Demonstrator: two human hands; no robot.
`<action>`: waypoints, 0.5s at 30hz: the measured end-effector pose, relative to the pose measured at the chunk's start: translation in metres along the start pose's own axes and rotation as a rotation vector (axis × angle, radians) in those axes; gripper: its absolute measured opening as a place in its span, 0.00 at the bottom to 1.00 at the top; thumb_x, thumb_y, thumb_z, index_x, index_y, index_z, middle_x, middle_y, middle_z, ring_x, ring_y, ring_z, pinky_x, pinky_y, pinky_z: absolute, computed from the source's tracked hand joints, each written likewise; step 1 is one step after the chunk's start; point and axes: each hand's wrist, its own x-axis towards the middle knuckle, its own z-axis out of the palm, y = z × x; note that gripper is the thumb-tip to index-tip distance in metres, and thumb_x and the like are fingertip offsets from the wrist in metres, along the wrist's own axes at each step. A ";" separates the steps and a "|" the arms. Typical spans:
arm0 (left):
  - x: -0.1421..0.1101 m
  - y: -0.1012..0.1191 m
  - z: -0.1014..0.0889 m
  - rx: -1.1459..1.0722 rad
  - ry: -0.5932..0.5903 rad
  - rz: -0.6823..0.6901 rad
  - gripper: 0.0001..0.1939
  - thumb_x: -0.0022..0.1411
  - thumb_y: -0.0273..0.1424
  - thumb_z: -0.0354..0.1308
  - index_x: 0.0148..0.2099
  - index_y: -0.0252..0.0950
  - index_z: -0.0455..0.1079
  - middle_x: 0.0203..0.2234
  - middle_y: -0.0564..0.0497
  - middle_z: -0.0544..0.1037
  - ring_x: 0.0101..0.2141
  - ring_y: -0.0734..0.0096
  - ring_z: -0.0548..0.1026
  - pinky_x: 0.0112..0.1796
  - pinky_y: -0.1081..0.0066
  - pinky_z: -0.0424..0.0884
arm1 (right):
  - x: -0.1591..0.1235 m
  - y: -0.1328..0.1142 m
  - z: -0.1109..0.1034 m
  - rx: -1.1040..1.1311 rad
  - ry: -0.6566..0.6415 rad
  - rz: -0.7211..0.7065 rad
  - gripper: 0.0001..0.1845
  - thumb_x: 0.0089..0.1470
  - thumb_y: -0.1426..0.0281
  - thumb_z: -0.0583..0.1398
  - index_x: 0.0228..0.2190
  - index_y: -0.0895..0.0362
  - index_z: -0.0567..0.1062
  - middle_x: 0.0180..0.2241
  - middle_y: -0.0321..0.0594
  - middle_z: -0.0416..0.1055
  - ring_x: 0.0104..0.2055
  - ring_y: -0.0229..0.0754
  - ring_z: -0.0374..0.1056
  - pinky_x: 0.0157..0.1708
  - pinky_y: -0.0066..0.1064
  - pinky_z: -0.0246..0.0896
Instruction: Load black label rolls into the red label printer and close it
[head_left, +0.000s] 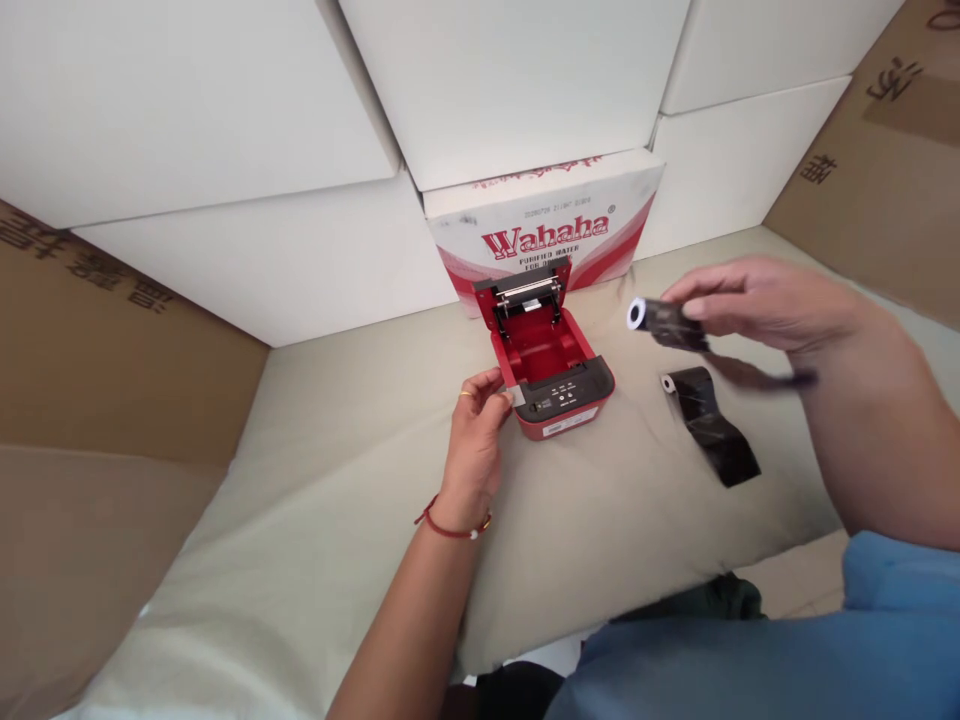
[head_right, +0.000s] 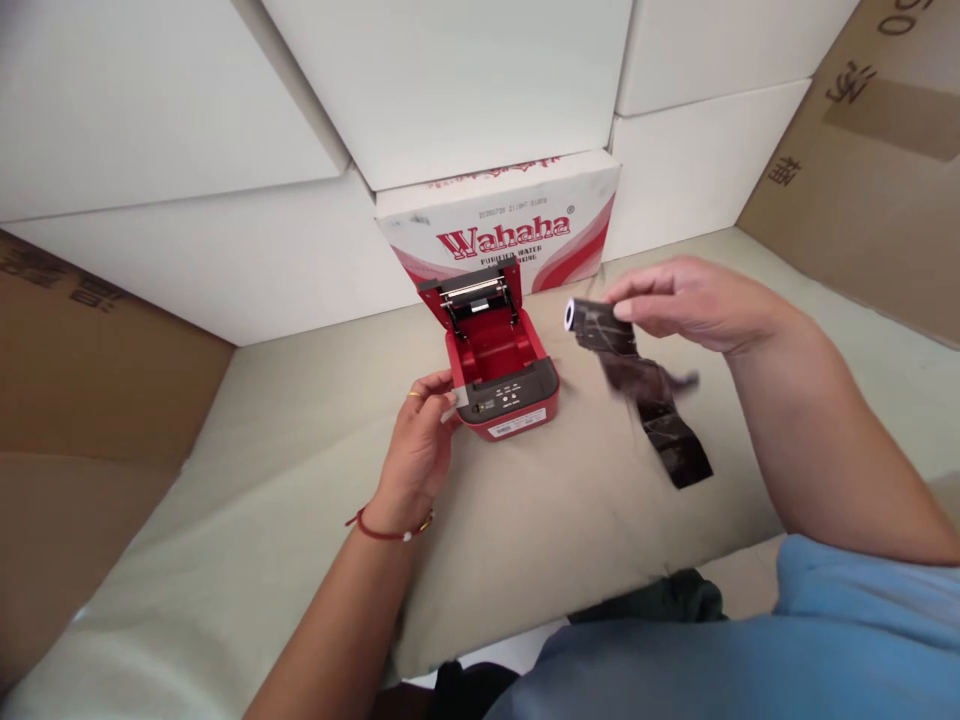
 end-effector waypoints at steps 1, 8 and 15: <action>-0.001 0.000 0.001 -0.003 -0.011 0.007 0.23 0.57 0.36 0.70 0.55 0.41 0.77 0.60 0.45 0.82 0.61 0.56 0.79 0.59 0.58 0.77 | 0.006 0.011 0.004 -0.013 -0.051 0.037 0.32 0.47 0.39 0.73 0.41 0.52 0.89 0.36 0.44 0.84 0.32 0.43 0.68 0.36 0.41 0.61; -0.002 -0.001 0.001 -0.045 -0.110 0.012 0.32 0.62 0.44 0.74 0.66 0.44 0.78 0.72 0.45 0.78 0.73 0.45 0.72 0.69 0.51 0.72 | 0.026 0.058 0.063 -0.101 -0.264 -0.012 0.34 0.48 0.41 0.70 0.44 0.55 0.89 0.36 0.42 0.83 0.37 0.47 0.73 0.40 0.39 0.65; 0.007 0.003 -0.010 -0.054 -0.206 0.018 0.32 0.59 0.40 0.79 0.65 0.47 0.81 0.72 0.46 0.78 0.74 0.47 0.73 0.70 0.51 0.73 | -0.003 0.090 0.031 -0.176 0.041 0.041 0.36 0.57 0.36 0.65 0.51 0.50 0.89 0.43 0.44 0.86 0.41 0.50 0.77 0.46 0.43 0.70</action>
